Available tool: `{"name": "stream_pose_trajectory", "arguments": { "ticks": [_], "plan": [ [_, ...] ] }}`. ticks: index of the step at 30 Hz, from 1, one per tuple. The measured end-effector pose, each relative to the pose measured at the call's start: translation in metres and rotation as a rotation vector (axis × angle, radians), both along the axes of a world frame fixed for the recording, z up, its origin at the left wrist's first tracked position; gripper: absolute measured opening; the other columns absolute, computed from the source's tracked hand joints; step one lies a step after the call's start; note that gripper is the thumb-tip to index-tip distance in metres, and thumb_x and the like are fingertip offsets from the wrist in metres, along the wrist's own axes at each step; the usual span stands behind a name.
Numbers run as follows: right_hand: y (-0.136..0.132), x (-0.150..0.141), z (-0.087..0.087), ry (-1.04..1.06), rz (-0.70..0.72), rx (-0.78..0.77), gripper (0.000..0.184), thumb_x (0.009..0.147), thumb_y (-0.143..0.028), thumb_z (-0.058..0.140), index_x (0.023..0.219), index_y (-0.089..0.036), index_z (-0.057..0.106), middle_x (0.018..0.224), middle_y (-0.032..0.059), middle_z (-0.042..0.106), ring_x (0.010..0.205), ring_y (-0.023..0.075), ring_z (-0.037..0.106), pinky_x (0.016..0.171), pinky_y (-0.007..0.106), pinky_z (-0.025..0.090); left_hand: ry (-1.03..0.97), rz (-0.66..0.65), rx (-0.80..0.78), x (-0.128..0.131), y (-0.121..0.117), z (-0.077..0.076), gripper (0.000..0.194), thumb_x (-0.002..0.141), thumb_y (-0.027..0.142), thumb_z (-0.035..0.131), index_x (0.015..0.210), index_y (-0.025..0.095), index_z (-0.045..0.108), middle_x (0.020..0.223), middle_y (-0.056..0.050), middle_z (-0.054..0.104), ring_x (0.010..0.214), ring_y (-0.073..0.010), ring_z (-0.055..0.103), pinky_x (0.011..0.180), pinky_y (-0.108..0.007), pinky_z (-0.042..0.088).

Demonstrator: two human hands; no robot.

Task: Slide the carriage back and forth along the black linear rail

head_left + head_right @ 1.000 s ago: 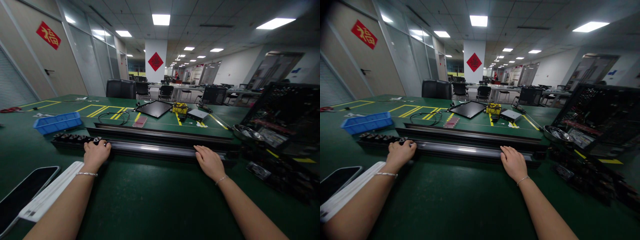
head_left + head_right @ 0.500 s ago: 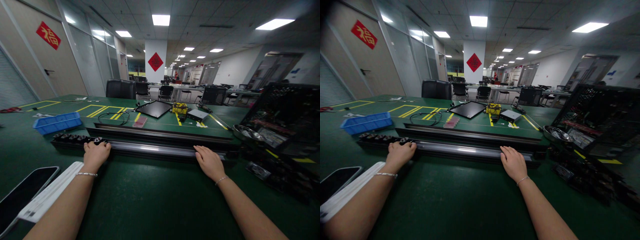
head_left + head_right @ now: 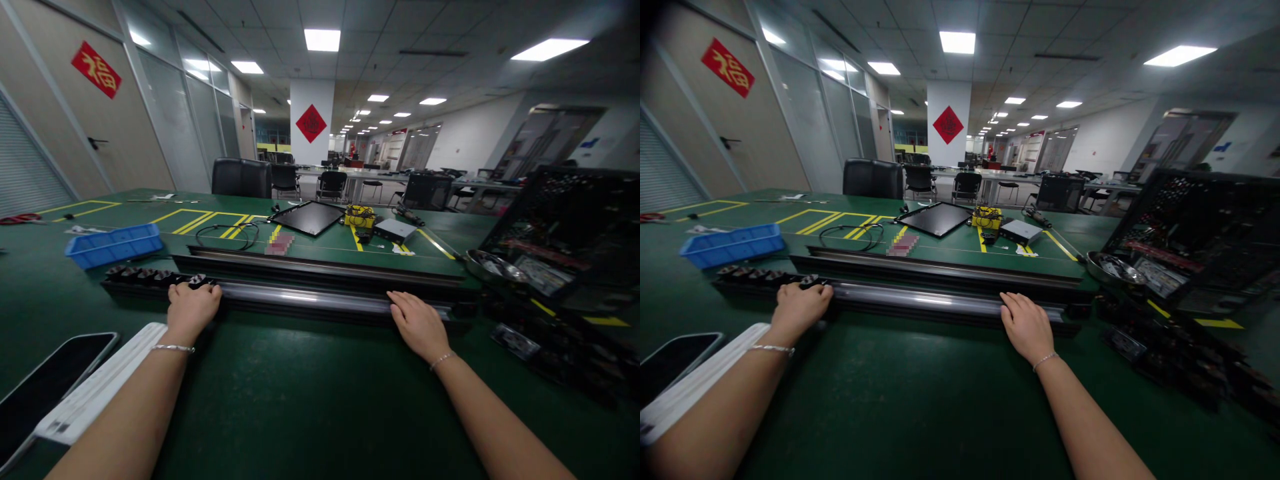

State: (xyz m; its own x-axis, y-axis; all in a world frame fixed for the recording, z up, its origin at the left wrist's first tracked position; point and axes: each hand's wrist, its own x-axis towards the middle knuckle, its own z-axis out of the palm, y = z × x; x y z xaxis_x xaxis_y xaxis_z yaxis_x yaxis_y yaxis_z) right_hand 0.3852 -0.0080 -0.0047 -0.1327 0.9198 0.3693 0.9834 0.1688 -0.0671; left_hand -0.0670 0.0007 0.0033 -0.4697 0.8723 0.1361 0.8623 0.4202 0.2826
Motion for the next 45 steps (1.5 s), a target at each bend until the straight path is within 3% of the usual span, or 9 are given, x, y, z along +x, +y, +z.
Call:
{"name": "stream_pose_trajectory", "arguments": {
  "ticks": [4,13,45],
  "plan": [
    [0.000,0.000,0.000,-0.003,0.000,0.006,0.044,0.089,-0.034,0.031,0.123,-0.023,0.055,0.126,0.0038,0.057,0.119,0.0208,0.048,0.095,0.039,0.039,0.076,0.025,0.004,0.003,-0.001,0.003,0.054,0.081,0.044,0.030,0.107,0.015,0.067,0.124,-0.022,0.051,0.125,-0.0419,0.030,0.098,-0.053,0.030],
    [0.001,0.001,-0.001,-0.003,-0.001,-0.001,0.045,0.090,-0.035,0.029,0.124,-0.022,0.055,0.127,0.0037,0.057,0.120,0.0207,0.047,0.096,0.040,0.038,-0.041,0.071,-0.038,0.009,-0.004,0.012,0.055,0.081,0.050,0.028,0.107,0.020,0.067,0.119,-0.019,0.045,0.109,-0.0374,0.049,0.092,-0.046,0.040],
    [0.000,-0.001,0.000,-0.001,-0.003,0.001,0.045,0.090,-0.035,0.028,0.124,-0.022,0.055,0.126,0.0041,0.057,0.118,0.0211,0.047,0.095,0.040,0.039,0.002,0.054,-0.002,0.009,-0.003,0.010,0.052,0.082,0.046,0.030,0.104,0.018,0.068,0.115,-0.020,0.048,0.109,-0.0371,0.048,0.089,-0.046,0.041]
  ]
}}
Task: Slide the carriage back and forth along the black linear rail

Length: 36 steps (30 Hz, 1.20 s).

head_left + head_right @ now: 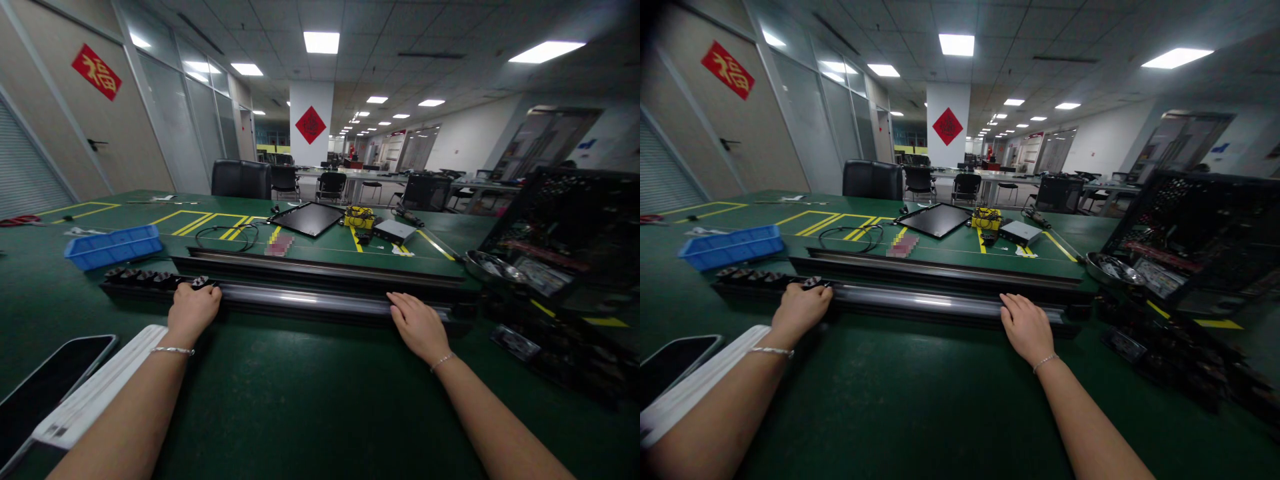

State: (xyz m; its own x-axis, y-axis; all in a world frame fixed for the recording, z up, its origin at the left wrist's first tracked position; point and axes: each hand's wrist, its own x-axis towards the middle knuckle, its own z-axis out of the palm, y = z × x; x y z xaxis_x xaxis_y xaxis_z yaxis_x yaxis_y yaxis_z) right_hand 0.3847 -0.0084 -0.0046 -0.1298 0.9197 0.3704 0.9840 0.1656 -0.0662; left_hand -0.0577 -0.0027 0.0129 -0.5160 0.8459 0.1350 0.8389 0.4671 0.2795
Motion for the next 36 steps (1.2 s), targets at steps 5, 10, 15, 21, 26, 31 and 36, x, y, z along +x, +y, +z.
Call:
{"name": "stream_pose_trajectory", "arguments": {
  "ticks": [5,10,15,21,26,31,36],
  "plan": [
    [-0.0011,-0.0011,0.0013,0.002,0.001,0.010,0.044,0.090,-0.034,0.029,0.123,-0.021,0.056,0.126,0.0040,0.057,0.118,0.0210,0.048,0.095,0.039,0.038,0.010,-0.006,-0.029,0.0007,-0.0003,0.0009,0.051,0.083,0.044,0.029,0.105,0.020,0.068,0.113,-0.021,0.047,0.108,-0.0378,0.048,0.088,-0.045,0.041],
    [0.0001,0.0006,0.0001,-0.005,-0.001,0.010,0.044,0.090,-0.035,0.029,0.123,-0.022,0.056,0.126,0.0035,0.058,0.118,0.0209,0.048,0.095,0.040,0.038,0.021,-0.005,-0.039,0.0009,-0.0003,0.0031,0.051,0.084,0.045,0.028,0.104,0.021,0.068,0.111,-0.020,0.047,0.106,-0.0373,0.049,0.087,-0.044,0.041],
    [0.0006,0.0015,-0.0013,-0.005,0.001,0.007,0.044,0.090,-0.035,0.029,0.123,-0.022,0.055,0.127,0.0034,0.057,0.119,0.0208,0.047,0.094,0.040,0.039,0.020,-0.009,-0.025,-0.0007,-0.0005,0.0034,0.049,0.082,0.047,0.031,0.101,0.023,0.070,0.109,-0.018,0.050,0.102,-0.0362,0.051,0.085,-0.044,0.042],
    [0.0000,0.0011,-0.0007,-0.007,0.002,0.007,0.045,0.090,-0.035,0.028,0.124,-0.022,0.055,0.127,0.0039,0.057,0.118,0.0213,0.048,0.095,0.040,0.038,0.028,-0.031,-0.012,-0.0031,0.0003,0.0008,0.050,0.082,0.048,0.031,0.101,0.026,0.070,0.105,-0.017,0.052,0.100,-0.0361,0.051,0.083,-0.044,0.042],
    [0.0007,0.0013,-0.0012,-0.008,0.008,0.015,0.045,0.090,-0.035,0.029,0.123,-0.022,0.056,0.126,0.0037,0.057,0.118,0.0210,0.048,0.094,0.039,0.039,0.019,-0.028,-0.039,-0.0055,0.0018,0.0014,0.051,0.081,0.051,0.030,0.102,0.028,0.070,0.105,-0.016,0.050,0.100,-0.0358,0.050,0.084,-0.044,0.042],
    [0.0016,0.0017,-0.0027,-0.010,0.007,0.018,0.044,0.090,-0.034,0.030,0.123,-0.023,0.056,0.126,0.0035,0.057,0.118,0.0205,0.048,0.095,0.039,0.039,0.028,-0.034,-0.046,-0.0057,0.0013,0.0015,0.051,0.081,0.051,0.029,0.104,0.028,0.069,0.104,-0.015,0.050,0.099,-0.0353,0.050,0.085,-0.043,0.041],
    [0.0012,0.0014,-0.0024,-0.006,0.005,0.015,0.044,0.090,-0.034,0.029,0.123,-0.022,0.056,0.126,0.0028,0.057,0.119,0.0205,0.047,0.096,0.039,0.038,0.033,-0.038,-0.041,-0.0047,0.0009,0.0017,0.052,0.082,0.051,0.028,0.103,0.027,0.070,0.103,-0.016,0.051,0.098,-0.0351,0.051,0.084,-0.042,0.042]
  ]
}}
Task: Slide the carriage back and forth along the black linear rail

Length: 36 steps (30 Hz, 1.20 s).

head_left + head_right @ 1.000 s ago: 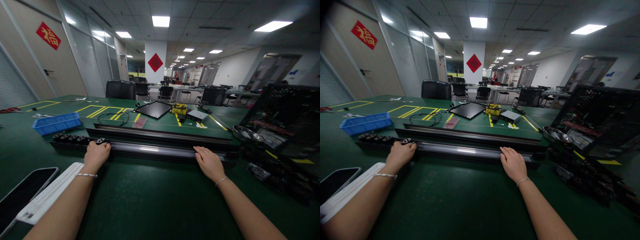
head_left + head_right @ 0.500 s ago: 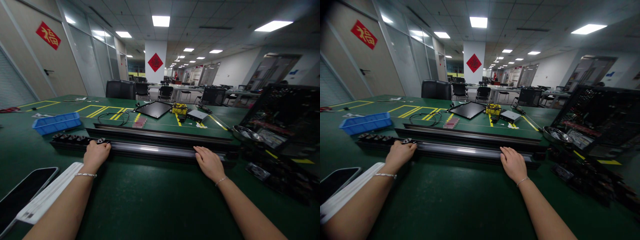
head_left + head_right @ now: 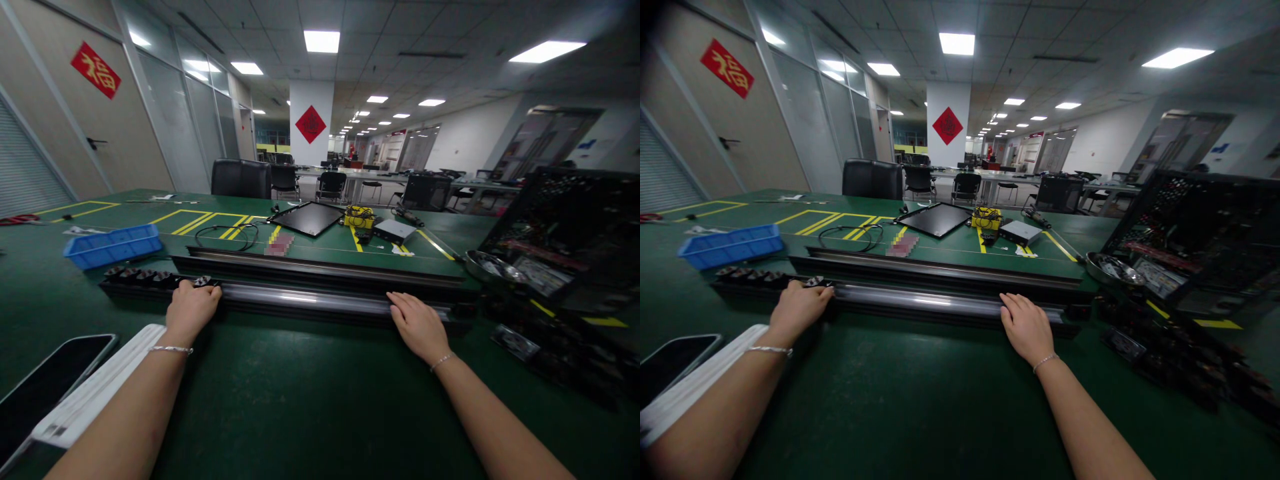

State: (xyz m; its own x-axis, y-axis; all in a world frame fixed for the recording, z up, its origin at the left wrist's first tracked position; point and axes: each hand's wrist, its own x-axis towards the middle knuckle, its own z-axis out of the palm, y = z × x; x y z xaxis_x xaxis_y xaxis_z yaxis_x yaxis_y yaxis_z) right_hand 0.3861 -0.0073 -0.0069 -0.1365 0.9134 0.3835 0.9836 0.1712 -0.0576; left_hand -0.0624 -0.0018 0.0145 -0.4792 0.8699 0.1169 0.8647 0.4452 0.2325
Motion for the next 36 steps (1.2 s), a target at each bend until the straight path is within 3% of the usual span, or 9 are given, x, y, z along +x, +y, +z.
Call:
{"name": "stream_pose_trajectory", "arguments": {
  "ticks": [36],
  "plan": [
    [-0.0006,-0.0009,0.0024,0.005,-0.004,-0.012,0.044,0.090,-0.035,0.030,0.123,-0.023,0.056,0.127,0.0045,0.057,0.119,0.0214,0.047,0.094,0.040,0.039,-0.002,-0.024,-0.020,0.0025,-0.0006,0.0019,0.055,0.085,0.052,0.025,0.107,0.026,0.068,0.103,-0.017,0.052,0.096,-0.0329,0.055,0.080,-0.042,0.043]
  ]
}}
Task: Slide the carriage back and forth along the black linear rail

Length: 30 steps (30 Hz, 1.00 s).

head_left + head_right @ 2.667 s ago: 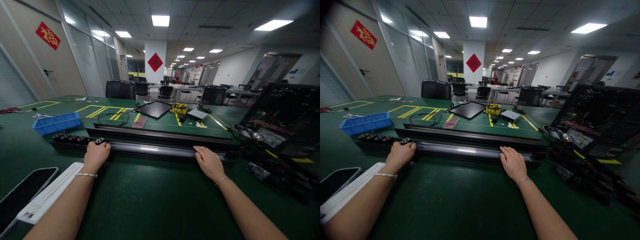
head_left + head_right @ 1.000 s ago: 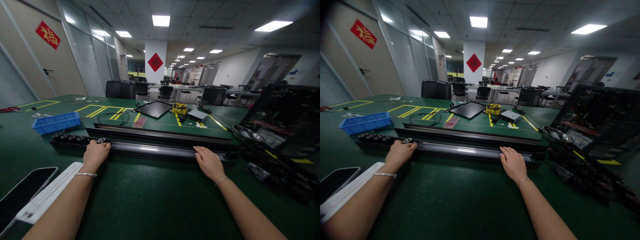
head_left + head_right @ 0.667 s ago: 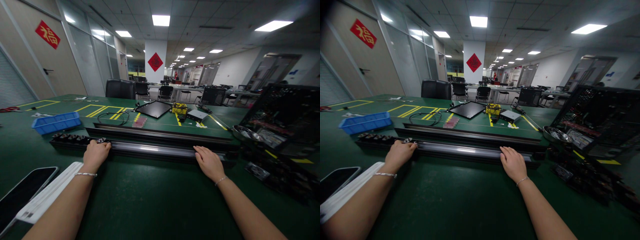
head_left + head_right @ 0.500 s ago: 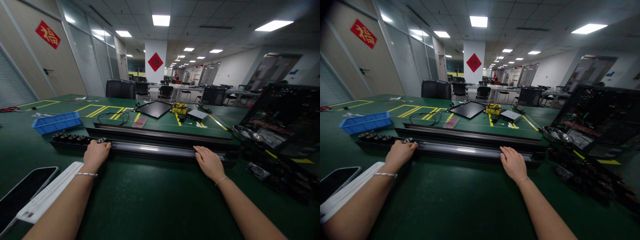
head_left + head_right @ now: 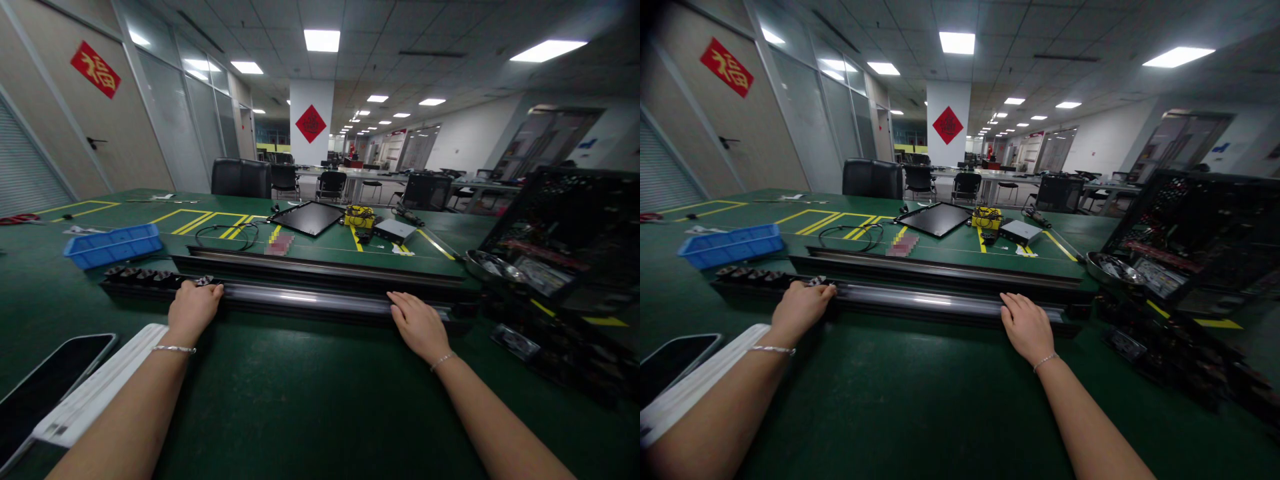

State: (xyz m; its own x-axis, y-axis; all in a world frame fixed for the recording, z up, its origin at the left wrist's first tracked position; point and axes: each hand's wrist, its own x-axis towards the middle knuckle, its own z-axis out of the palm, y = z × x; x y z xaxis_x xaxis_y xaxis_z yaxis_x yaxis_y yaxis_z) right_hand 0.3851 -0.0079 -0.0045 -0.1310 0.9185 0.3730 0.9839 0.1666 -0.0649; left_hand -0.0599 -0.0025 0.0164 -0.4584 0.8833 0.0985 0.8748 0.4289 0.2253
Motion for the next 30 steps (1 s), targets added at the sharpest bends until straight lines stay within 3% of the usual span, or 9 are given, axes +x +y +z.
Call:
{"name": "stream_pose_trajectory", "arguments": {
  "ticks": [19,24,30],
  "plan": [
    [-0.0008,-0.0009,0.0001,-0.010,-0.003,0.002,0.044,0.090,-0.034,0.029,0.123,-0.023,0.055,0.126,0.0039,0.057,0.119,0.0211,0.047,0.095,0.039,0.039,0.197,-0.089,-0.023,0.0042,-0.0020,0.0005,0.057,0.088,0.047,0.021,0.111,0.022,0.066,0.092,-0.020,0.060,0.088,-0.0332,0.059,0.071,-0.040,0.042],
    [-0.0005,-0.0002,-0.0002,-0.007,0.004,0.009,0.044,0.090,-0.035,0.029,0.123,-0.024,0.056,0.126,0.0038,0.057,0.118,0.0209,0.048,0.095,0.039,0.039,0.201,-0.100,-0.007,0.0067,-0.0038,0.0018,0.052,0.089,0.043,0.021,0.124,0.027,0.056,0.094,-0.018,0.061,0.088,-0.0313,0.059,0.072,-0.039,0.042],
    [-0.0005,0.0000,-0.0002,0.005,-0.005,-0.002,0.044,0.090,-0.035,0.029,0.123,-0.024,0.056,0.127,0.0037,0.057,0.119,0.0211,0.047,0.095,0.040,0.039,0.198,-0.052,0.047,0.0097,-0.0040,0.0010,0.053,0.088,0.042,0.028,0.132,0.015,0.041,0.098,-0.020,0.060,0.092,-0.0324,0.060,0.073,-0.038,0.043]
  ]
}}
